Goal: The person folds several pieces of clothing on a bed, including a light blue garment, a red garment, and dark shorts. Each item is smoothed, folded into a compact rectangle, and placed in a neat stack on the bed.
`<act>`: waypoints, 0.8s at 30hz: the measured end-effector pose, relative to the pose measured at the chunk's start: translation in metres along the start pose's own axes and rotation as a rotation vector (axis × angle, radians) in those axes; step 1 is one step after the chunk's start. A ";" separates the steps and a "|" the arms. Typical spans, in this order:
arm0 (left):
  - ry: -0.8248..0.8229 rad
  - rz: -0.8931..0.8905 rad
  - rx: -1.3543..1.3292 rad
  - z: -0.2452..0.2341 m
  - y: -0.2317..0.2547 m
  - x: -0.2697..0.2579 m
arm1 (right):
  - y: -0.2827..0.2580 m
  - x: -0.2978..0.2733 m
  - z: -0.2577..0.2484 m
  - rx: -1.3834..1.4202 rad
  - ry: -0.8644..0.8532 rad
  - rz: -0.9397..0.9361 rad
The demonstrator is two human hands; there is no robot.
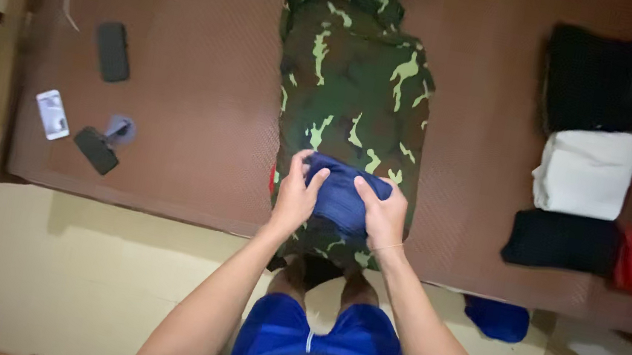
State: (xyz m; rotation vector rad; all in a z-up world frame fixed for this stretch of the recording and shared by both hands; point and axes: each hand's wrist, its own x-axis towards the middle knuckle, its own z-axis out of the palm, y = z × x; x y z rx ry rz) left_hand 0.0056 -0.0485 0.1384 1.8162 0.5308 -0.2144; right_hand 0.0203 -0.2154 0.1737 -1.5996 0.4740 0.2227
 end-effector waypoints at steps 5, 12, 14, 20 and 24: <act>0.031 -0.109 -0.373 0.003 0.044 -0.045 | -0.092 -0.045 -0.010 -0.611 0.107 -0.472; -0.423 -0.339 -1.298 -0.005 0.089 -0.066 | -0.116 -0.111 -0.014 -1.041 -0.124 -1.187; -0.333 -0.203 -1.155 -0.014 0.096 -0.067 | -0.106 -0.115 -0.022 -0.895 -0.219 -1.219; -0.300 -0.046 -1.088 -0.014 0.087 -0.088 | -0.076 -0.084 -0.041 -0.341 0.011 -0.663; -0.469 0.088 -0.968 -0.009 0.085 -0.102 | -0.078 -0.055 -0.050 0.096 -0.299 -0.127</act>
